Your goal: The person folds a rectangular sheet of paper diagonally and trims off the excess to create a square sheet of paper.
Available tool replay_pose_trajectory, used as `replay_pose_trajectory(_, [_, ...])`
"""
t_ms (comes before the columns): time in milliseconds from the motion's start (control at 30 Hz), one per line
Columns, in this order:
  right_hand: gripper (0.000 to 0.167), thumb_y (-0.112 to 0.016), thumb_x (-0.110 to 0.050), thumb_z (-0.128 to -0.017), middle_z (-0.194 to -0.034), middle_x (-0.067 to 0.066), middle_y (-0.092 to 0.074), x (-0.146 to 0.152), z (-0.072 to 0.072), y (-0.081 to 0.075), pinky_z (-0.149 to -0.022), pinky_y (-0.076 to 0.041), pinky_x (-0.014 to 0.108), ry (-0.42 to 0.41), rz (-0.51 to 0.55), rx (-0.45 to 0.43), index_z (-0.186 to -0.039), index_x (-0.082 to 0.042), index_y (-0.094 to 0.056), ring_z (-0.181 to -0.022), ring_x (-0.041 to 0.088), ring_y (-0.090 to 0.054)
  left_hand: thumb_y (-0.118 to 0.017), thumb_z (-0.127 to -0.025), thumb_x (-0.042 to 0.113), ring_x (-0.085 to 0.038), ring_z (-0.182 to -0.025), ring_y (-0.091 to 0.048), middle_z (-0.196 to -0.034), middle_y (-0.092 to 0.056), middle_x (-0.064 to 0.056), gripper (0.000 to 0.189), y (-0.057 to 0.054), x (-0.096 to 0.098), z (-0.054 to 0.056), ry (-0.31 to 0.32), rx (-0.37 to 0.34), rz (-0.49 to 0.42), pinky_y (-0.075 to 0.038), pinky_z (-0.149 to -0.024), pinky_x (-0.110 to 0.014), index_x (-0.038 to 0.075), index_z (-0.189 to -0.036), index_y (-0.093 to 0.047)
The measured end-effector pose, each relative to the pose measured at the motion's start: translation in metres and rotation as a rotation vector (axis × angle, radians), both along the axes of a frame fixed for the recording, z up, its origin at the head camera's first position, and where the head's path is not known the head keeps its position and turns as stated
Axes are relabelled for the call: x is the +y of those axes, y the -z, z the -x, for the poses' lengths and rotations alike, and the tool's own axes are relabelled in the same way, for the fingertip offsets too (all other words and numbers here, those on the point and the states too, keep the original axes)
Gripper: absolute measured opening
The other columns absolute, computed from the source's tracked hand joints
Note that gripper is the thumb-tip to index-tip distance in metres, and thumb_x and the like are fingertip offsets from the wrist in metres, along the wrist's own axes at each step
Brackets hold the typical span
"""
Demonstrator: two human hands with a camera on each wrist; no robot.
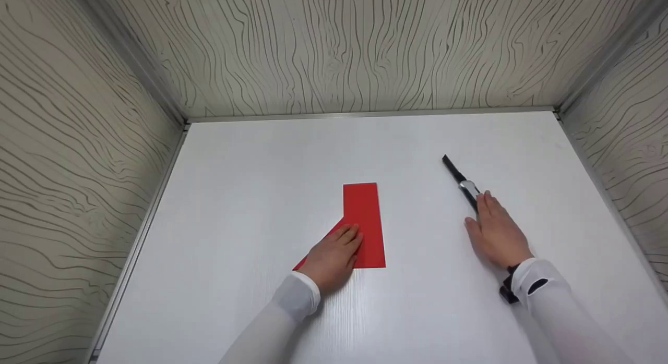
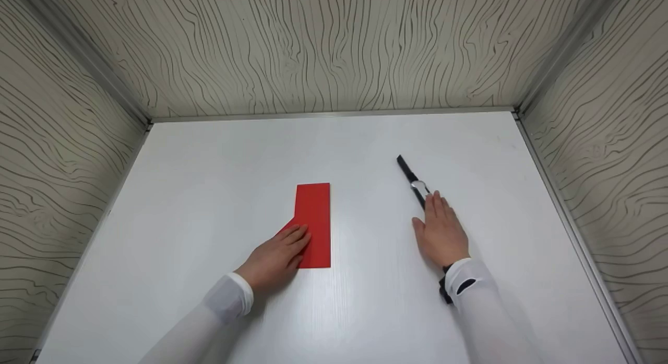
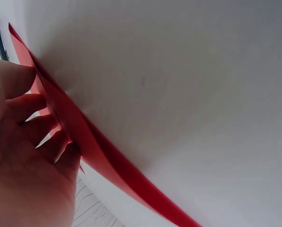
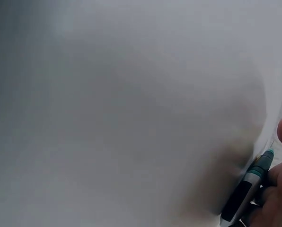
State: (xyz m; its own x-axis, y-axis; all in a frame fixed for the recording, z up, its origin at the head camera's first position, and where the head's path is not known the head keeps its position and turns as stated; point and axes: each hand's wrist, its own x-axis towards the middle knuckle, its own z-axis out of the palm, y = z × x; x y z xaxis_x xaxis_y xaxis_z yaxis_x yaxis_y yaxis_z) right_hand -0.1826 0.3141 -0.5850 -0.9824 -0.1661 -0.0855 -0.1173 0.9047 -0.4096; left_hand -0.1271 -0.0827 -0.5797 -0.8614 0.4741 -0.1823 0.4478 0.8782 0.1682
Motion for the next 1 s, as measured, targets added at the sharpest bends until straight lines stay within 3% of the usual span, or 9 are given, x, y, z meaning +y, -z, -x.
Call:
replay_pose_trajectory(267, [0.072, -0.04, -0.042, -0.11, -0.165, 0.029, -0.017, -0.03, -0.017, -0.001, -0.121, -0.017, 0.058, -0.097, -0.017, 0.039, -0.157, 0.01, -0.022, -0.151, 0.047, -0.017, -0.061, -0.102, 0.038, -0.022, -0.152, -0.029, -0.165, -0.034, 0.002, 0.064, -0.001, 0.0, -0.002, -0.006, 0.01, -0.001, -0.036, -0.116, -0.035, 0.021, -0.16, -0.038])
replay_pose_trajectory(433, [0.057, -0.049, -0.025, -0.109, -0.16, 0.026, -0.033, -0.039, -0.027, -0.003, -0.119, -0.025, 0.057, -0.125, -0.03, 0.098, -0.153, 0.008, -0.036, -0.146, 0.045, -0.033, -0.059, -0.103, 0.037, -0.022, -0.152, -0.029, -0.165, -0.034, 0.001, 0.062, 0.001, -0.001, -0.002, 0.003, 0.023, -0.007, -0.033, -0.118, -0.034, 0.021, -0.159, -0.039])
replay_pose_trajectory(767, [0.048, -0.065, -0.001, -0.096, -0.144, 0.02, -0.057, -0.046, -0.038, -0.014, -0.098, -0.05, 0.059, -0.161, -0.009, 0.168, -0.143, -0.001, -0.058, -0.123, 0.048, -0.059, -0.059, -0.103, 0.04, -0.022, -0.152, -0.028, -0.166, -0.033, 0.002, 0.064, -0.001, 0.001, -0.002, -0.016, 0.008, -0.01, -0.037, -0.115, -0.035, 0.023, -0.16, -0.037])
replay_pose_trajectory(1000, [0.047, -0.062, 0.003, -0.093, -0.138, 0.021, -0.062, -0.046, -0.035, -0.022, -0.099, -0.049, 0.059, -0.158, 0.051, 0.091, -0.14, -0.001, -0.061, -0.122, 0.045, -0.061, -0.063, -0.1, 0.04, -0.022, -0.152, -0.029, -0.165, -0.033, 0.002, 0.067, 0.0, 0.002, -0.002, -0.028, 0.01, 0.001, -0.041, -0.112, -0.036, 0.024, -0.16, -0.037])
